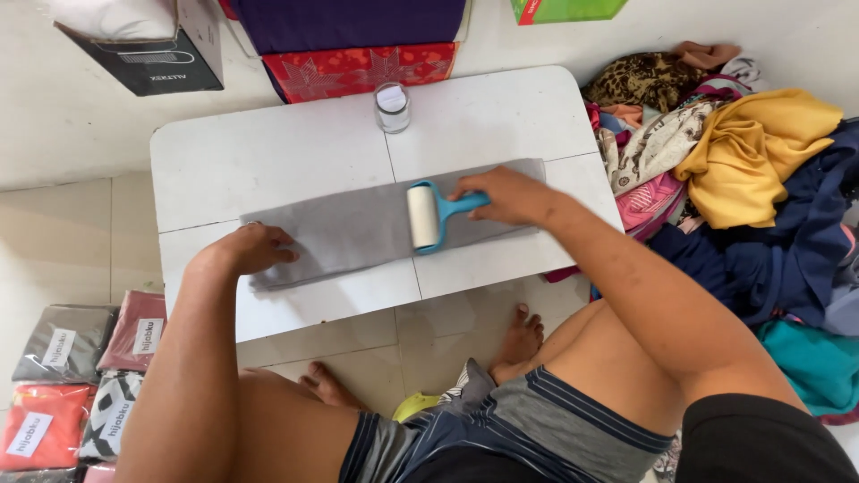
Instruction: Folding a grey hijab and cleaning it with a lint roller on a small table.
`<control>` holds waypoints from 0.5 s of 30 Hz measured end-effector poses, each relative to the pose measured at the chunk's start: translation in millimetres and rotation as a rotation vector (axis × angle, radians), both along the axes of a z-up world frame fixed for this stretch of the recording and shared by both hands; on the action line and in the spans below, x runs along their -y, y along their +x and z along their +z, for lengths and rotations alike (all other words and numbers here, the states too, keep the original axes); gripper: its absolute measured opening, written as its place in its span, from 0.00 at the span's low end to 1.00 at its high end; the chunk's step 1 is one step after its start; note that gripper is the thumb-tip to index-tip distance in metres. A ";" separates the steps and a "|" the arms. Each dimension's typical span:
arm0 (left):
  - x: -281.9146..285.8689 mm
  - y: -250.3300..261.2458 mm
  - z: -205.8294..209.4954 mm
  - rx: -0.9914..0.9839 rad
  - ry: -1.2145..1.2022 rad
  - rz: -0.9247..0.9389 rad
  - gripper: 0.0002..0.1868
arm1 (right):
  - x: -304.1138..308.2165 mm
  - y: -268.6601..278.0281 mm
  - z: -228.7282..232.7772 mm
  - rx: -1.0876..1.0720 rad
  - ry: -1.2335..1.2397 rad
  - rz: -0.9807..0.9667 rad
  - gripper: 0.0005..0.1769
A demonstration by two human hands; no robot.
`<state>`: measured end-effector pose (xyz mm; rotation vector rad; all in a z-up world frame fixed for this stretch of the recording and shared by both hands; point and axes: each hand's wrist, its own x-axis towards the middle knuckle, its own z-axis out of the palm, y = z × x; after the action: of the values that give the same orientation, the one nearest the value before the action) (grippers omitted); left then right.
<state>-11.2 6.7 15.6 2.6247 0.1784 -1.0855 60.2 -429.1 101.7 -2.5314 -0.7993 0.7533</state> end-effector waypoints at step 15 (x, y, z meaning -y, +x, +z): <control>-0.4 -4.8 -1.0 -0.022 0.024 0.061 0.23 | 81.3 31.3 -4.7 -0.107 -0.229 -0.268 0.23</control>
<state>-16.1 7.1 14.6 2.6110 0.2757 -1.0988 91.5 -510.4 97.0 -2.6970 -0.3451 0.9226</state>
